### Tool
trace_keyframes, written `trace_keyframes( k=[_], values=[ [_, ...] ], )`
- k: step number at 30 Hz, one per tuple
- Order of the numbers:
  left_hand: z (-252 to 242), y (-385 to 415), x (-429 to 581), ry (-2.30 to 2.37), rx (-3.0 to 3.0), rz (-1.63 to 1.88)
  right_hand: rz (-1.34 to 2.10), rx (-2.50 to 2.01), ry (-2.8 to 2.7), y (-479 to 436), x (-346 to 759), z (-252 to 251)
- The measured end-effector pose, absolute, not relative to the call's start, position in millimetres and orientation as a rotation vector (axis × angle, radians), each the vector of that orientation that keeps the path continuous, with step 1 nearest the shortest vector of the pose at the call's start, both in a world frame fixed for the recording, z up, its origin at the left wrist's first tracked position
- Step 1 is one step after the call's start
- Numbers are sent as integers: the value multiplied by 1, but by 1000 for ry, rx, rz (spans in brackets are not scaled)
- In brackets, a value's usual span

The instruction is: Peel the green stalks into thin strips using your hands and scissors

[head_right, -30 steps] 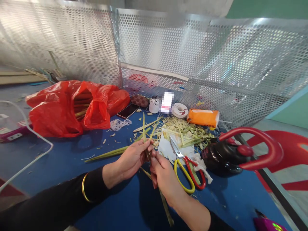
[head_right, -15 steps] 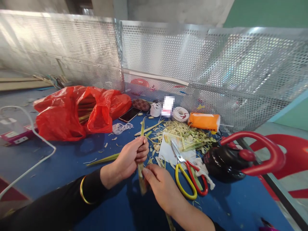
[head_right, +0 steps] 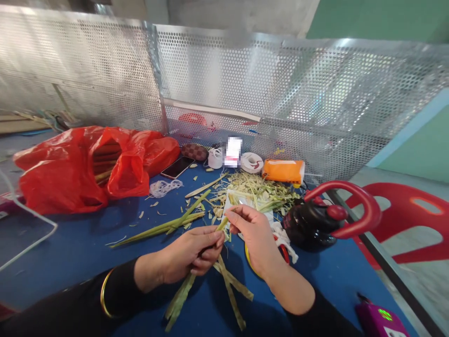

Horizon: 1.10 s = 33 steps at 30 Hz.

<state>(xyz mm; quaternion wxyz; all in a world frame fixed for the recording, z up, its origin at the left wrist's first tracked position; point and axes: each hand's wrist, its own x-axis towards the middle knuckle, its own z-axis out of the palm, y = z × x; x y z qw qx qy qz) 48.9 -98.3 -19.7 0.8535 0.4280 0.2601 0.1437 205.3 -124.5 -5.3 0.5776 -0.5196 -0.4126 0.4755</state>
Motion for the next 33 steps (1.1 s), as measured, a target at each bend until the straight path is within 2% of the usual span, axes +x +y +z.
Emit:
trace_keyframes(
  k=[8, 18, 21, 28, 33],
  values=[
    [-19, -91, 49, 619, 983, 542, 1214, -1211, -1056, -127, 205, -6],
    [-20, -89, 46, 612, 1045, 535, 1192, -1220, -1088, -128, 197, -14],
    [-10, -79, 37, 581, 990, 568, 1041, -1334, -1215, -127, 202, -14],
    [21, -45, 11, 626, 484, 803, 576, -1778, -1989, -129, 198, -26],
    [15, -42, 15, 648, 407, 798, 367, -1989, -2034, -131, 189, -40]
  ],
)
